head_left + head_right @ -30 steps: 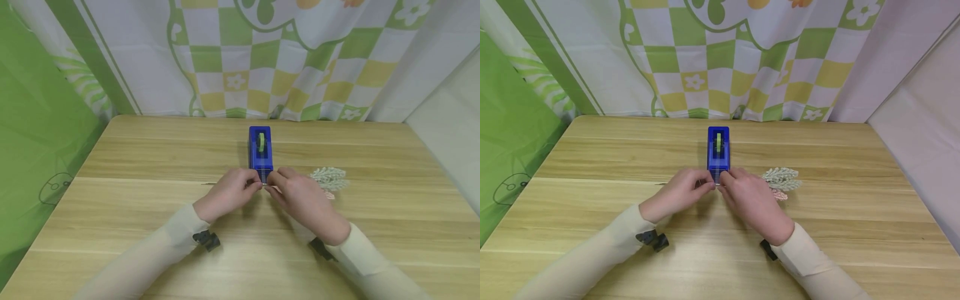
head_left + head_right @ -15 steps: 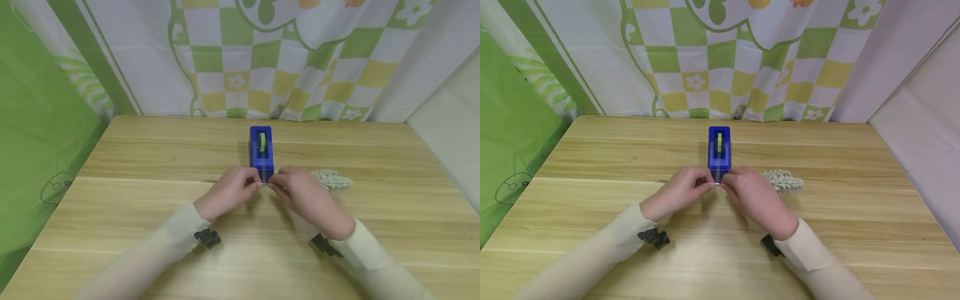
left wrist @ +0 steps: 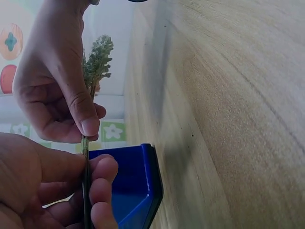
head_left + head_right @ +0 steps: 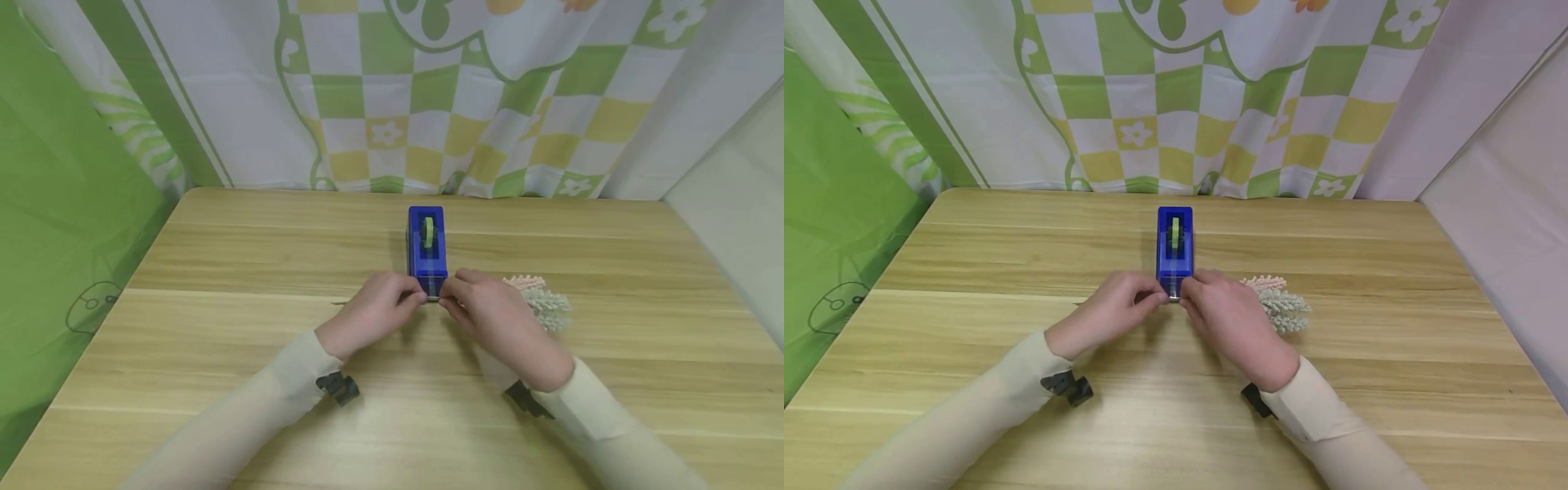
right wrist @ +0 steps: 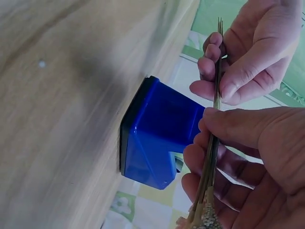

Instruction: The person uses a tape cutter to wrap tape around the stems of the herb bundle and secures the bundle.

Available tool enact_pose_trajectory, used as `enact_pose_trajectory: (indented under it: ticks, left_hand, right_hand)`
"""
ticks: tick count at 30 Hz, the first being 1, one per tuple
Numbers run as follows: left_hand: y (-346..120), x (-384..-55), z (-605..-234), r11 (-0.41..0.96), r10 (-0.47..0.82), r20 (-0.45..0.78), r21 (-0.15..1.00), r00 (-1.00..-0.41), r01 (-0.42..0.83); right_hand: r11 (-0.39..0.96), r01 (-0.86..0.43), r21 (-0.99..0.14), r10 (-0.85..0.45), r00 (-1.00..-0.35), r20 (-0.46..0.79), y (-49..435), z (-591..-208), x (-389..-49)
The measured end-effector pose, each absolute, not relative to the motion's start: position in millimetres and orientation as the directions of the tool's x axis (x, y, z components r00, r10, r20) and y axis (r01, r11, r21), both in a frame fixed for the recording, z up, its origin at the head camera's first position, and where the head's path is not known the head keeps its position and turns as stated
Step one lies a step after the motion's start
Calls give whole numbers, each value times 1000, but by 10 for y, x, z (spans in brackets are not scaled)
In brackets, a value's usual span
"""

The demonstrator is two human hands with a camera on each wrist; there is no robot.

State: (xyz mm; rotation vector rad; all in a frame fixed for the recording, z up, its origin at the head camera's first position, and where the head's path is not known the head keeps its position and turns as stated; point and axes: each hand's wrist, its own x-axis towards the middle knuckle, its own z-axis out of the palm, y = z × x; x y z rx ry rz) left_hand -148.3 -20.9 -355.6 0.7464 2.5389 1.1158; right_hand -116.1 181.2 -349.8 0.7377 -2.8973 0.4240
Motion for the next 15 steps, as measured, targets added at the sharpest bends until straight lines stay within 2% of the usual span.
enact_pose_trajectory:
  ticks: [10,15]
  left_hand:
    - [-194,-1494,-3571,575,525,-2,738,-851,353]
    - [-203,-1493,-3569,581,515,0,736,-857,348]
  right_hand:
    - [866,-449,-220,-441,-893,88,1743,-3443,-1170]
    - [862,-458,-218,-444,-889,113,1731,-3451,-1197]
